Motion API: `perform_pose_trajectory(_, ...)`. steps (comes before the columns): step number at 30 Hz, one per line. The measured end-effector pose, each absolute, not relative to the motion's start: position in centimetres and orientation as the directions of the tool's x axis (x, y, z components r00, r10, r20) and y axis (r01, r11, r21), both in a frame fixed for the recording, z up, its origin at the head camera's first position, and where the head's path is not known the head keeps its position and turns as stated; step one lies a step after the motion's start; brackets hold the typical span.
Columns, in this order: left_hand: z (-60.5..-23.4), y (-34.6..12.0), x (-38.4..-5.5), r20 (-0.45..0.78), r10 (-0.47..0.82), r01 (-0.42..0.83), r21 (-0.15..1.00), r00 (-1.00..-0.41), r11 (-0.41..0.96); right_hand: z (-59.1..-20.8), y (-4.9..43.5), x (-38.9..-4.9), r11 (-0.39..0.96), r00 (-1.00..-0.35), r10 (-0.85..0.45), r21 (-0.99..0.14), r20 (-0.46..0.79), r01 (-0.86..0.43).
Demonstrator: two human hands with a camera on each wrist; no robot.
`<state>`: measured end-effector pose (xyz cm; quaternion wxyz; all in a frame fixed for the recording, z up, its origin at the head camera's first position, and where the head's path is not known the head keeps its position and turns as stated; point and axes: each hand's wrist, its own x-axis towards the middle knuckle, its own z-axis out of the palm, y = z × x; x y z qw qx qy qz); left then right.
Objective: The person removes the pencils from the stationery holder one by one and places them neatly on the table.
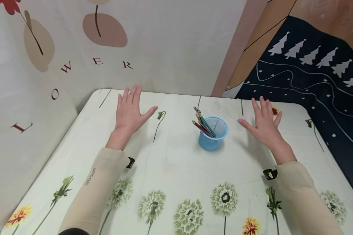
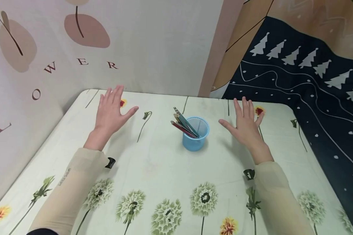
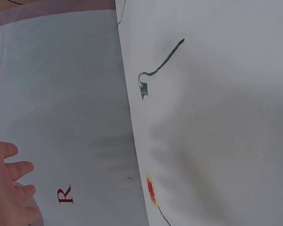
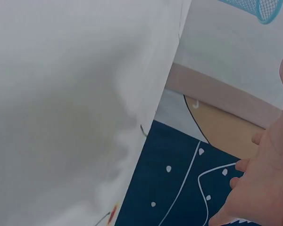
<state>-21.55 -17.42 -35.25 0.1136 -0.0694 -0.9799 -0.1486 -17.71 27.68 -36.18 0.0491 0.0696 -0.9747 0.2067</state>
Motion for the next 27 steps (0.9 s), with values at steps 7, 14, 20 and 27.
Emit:
perform_pose_trajectory(7, -35.3, -17.3, -21.0, 0.264, 0.118, 0.199, 0.308, -0.957, 0.930, -36.5, 27.1, -17.4, 0.901, -0.985, -0.115, -0.404, 0.131, -0.159)
perform_pose_trajectory(14, -35.3, -16.9, -20.3, 0.279, 0.129, 0.225, 0.347, -0.952, 0.910, -36.5, 26.7, -17.1, 0.881, -0.977, -0.130, -0.432, 0.171, -0.193)
perform_pose_trajectory(20, -35.3, -16.3, -19.7, 0.276, 0.129, 0.239, 0.416, -0.953, 0.877, -36.5, 26.2, -16.8, 0.831, -0.970, -0.159, -0.505, 0.186, -0.233)
perform_pose_trajectory(27, -35.2, -15.3, -19.0, 0.251, 0.113, 0.226, 0.485, -0.961, 0.845, -36.5, 25.6, -16.6, 0.789, -0.974, -0.178, -0.571, 0.142, -0.228)
